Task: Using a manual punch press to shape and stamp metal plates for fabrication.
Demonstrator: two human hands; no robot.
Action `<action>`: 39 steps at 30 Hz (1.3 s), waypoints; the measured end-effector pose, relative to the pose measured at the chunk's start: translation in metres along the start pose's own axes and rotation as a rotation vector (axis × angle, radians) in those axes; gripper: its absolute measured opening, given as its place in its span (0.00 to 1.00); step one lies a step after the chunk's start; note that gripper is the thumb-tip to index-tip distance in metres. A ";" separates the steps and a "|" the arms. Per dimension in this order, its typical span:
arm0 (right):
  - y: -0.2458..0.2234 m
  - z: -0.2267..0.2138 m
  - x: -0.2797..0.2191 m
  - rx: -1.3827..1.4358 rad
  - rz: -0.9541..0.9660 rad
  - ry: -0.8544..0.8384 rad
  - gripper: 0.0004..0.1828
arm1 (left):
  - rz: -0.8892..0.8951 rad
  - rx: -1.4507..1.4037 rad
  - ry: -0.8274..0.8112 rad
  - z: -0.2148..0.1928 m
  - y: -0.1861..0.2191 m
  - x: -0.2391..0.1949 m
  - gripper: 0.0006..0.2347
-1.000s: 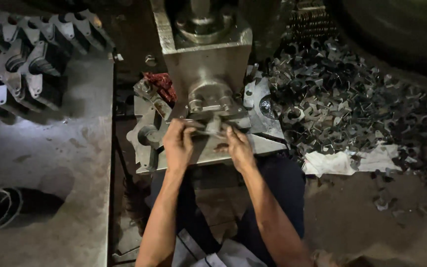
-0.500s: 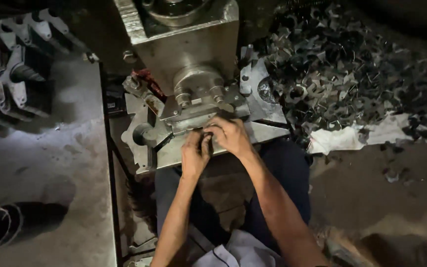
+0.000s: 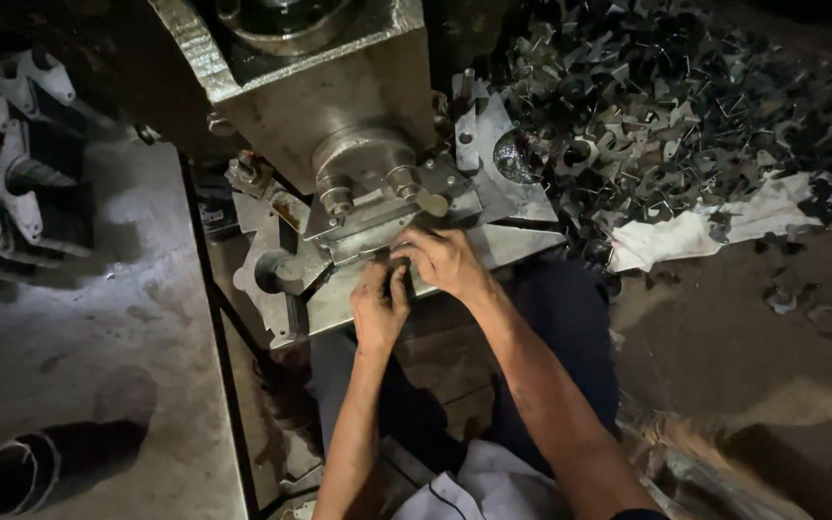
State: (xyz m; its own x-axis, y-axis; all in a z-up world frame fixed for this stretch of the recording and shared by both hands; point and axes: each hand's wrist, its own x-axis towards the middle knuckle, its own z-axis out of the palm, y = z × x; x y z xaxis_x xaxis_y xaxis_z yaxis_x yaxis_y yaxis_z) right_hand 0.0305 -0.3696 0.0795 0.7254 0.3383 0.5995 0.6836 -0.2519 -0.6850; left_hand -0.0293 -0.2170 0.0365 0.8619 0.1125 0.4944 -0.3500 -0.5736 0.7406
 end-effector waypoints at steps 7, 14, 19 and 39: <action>0.005 0.001 0.000 0.035 -0.009 -0.004 0.05 | -0.039 0.021 0.014 0.003 -0.003 -0.001 0.04; 0.000 -0.002 0.002 0.066 0.002 -0.008 0.05 | -0.018 -0.035 0.065 -0.021 0.013 0.009 0.05; 0.011 0.002 -0.003 0.116 0.084 -0.008 0.12 | -0.035 0.436 0.112 -0.065 -0.008 0.007 0.09; 0.048 -0.075 -0.018 0.114 0.353 0.169 0.06 | -0.337 0.890 0.240 -0.147 -0.068 0.037 0.17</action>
State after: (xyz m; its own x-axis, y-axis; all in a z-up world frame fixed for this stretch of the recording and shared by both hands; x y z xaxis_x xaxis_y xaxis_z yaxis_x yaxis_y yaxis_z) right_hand 0.0562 -0.4562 0.0669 0.9235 0.0924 0.3722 0.3835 -0.2210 -0.8967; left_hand -0.0274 -0.0547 0.0709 0.7339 0.4882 0.4723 0.3902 -0.8722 0.2951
